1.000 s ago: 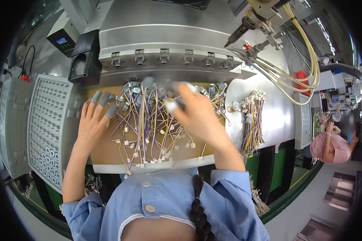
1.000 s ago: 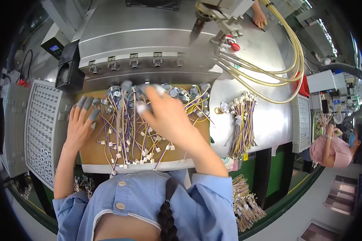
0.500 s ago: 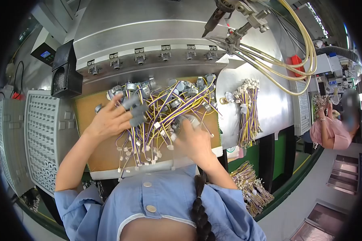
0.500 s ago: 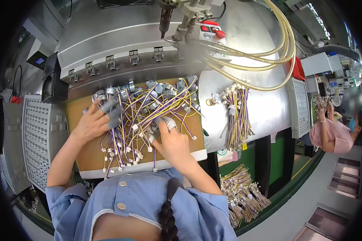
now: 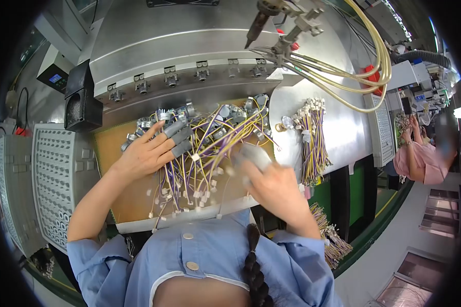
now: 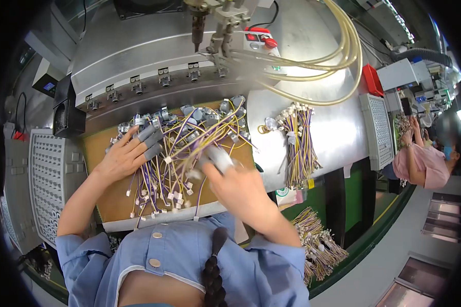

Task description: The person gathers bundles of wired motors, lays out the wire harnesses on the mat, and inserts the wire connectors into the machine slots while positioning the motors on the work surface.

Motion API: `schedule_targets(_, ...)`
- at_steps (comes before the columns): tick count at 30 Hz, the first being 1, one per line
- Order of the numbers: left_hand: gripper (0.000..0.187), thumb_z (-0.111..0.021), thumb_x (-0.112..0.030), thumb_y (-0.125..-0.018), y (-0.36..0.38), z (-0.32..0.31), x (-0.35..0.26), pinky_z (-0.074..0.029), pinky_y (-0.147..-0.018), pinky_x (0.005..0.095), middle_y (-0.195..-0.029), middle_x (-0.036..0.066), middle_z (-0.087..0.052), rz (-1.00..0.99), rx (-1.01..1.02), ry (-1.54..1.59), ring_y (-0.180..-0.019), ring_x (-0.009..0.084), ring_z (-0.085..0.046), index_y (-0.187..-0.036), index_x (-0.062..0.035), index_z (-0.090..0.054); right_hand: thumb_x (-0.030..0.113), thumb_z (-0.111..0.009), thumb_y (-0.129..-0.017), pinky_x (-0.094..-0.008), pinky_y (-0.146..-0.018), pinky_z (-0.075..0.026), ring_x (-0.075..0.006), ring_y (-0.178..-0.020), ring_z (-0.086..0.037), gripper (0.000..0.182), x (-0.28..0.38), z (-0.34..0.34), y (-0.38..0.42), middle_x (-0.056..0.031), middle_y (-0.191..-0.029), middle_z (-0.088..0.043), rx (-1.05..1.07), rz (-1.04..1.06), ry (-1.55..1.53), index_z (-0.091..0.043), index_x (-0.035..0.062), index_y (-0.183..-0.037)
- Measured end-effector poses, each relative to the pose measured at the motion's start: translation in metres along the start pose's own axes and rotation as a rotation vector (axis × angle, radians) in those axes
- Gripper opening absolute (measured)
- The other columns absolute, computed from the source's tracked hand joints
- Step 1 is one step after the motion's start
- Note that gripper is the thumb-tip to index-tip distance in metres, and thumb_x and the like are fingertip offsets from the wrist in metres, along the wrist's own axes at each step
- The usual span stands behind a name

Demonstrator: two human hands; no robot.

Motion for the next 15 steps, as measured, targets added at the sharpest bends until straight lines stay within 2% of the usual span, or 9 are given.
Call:
schedule_targets(1,0.045,-0.051,-0.012,-0.073,-0.001,-0.002,0.000,-0.028,-0.104,0.0438,-0.111,0.004,-0.052,-0.011,-0.005,-0.002,-0.105,0.0183,-0.050,-0.118,-0.0113,-0.050,0.010,-0.060,-0.066,-0.0355,-0.051,-0.049,-0.0258,-0.060,-0.060,0.036,-0.005,-0.002,-0.017,-0.0101,-0.082,-0.060,-0.006,-0.009,0.005,-0.052,0.0092,-0.101)
schedule_targets(3,0.046,-0.050,-0.012,-0.074,0.000,-0.007,0.002,-0.027,-0.105,0.0440,-0.116,0.006,-0.051,0.047,0.022,-0.010,-0.111,0.0201,-0.047,-0.120,-0.0105,-0.049,0.011,-0.060,-0.066,-0.0348,-0.050,-0.049,-0.0258,-0.059,-0.060,0.034,0.004,-0.008,-0.053,-0.0113,-0.073,-0.060,-0.013,0.185,0.055,-0.053,0.0085,-0.098)
schedule_targets(4,0.046,-0.050,-0.012,-0.074,0.001,-0.002,-0.002,-0.027,-0.105,0.0440,-0.116,0.006,-0.051,0.028,0.021,-0.013,-0.111,0.0201,-0.047,-0.120,-0.0105,-0.049,0.011,-0.060,-0.066,-0.0348,-0.050,-0.049,-0.0258,-0.059,-0.060,0.034,-0.001,-0.006,-0.053,-0.0113,-0.073,-0.060,-0.023,0.168,0.057,-0.053,0.0085,-0.098)
schedule_targets(7,0.045,-0.048,-0.012,-0.074,0.012,0.002,0.004,-0.026,-0.104,0.0445,-0.127,0.011,-0.046,0.169,0.108,-0.014,-0.123,0.0256,-0.039,-0.118,-0.0057,-0.048,0.022,-0.062,-0.075,-0.0360,-0.050,-0.047,-0.0285,-0.061,-0.060,0.031,-0.033,0.008,-0.048,-0.0137,-0.068,-0.059,-0.133,-0.077,-0.045,-0.051,0.0063,-0.099)
schedule_targets(8,0.045,-0.048,-0.012,-0.074,0.012,0.001,0.006,-0.026,-0.104,0.0445,-0.127,0.011,-0.046,0.178,0.115,-0.012,-0.123,0.0256,-0.039,-0.118,-0.0057,-0.048,0.022,-0.062,-0.075,-0.0360,-0.050,-0.047,-0.0285,-0.061,-0.060,0.031,-0.034,0.008,-0.040,-0.0137,-0.068,-0.059,-0.128,-0.069,-0.052,-0.051,0.0063,-0.099)
schedule_targets(10,0.044,-0.048,-0.012,-0.074,0.004,0.002,0.007,-0.026,-0.104,0.0453,-0.126,0.012,-0.046,0.194,0.081,-0.049,-0.124,0.0273,-0.038,-0.117,-0.0041,-0.049,0.028,-0.061,-0.078,-0.0380,-0.051,-0.048,-0.0303,-0.062,-0.060,0.032,-0.044,-0.017,-0.015,-0.0114,-0.068,-0.059,0.167,-0.311,-0.149,-0.052,0.0081,-0.101)
schedule_targets(12,0.044,-0.048,-0.012,-0.074,-0.012,0.002,0.010,-0.025,-0.104,0.0463,-0.126,0.013,-0.045,0.152,0.048,-0.049,-0.124,0.0272,-0.037,-0.117,-0.0038,-0.049,0.034,-0.059,-0.078,-0.0384,-0.059,-0.048,-0.0300,-0.076,-0.060,0.040,-0.018,-0.030,-0.019,-0.0148,-0.100,-0.056,0.036,-0.331,-0.280,-0.053,0.0069,-0.107)
schedule_targets(14,0.044,-0.048,-0.012,-0.073,-0.025,0.000,0.005,-0.025,-0.104,0.0471,-0.126,0.013,-0.045,0.054,0.021,-0.038,-0.124,0.0269,-0.037,-0.117,-0.0038,-0.048,0.035,-0.059,-0.077,-0.0394,-0.071,-0.047,-0.0305,-0.094,-0.054,0.045,0.015,-0.046,-0.025,-0.0142,-0.112,-0.050,-0.144,0.004,-0.175,-0.052,0.0053,-0.109)
schedule_targets(15,0.045,-0.048,-0.013,-0.073,-0.027,0.000,0.004,-0.023,-0.105,0.0468,-0.126,0.010,-0.046,0.039,0.040,-0.043,-0.125,0.0257,-0.036,-0.118,-0.0063,-0.048,0.035,-0.059,-0.076,-0.0415,-0.077,-0.044,-0.0313,-0.099,-0.051,0.043,0.023,-0.063,-0.020,-0.0129,-0.112,-0.050,-0.177,0.029,-0.154,-0.053,0.0065,-0.107)
Point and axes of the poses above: each hand's wrist, its own y-axis away from the middle knuckle, its own z-axis out of the back of the hand, x = y × z, the point moved 7 cm from there along -y, towards the middle knuckle
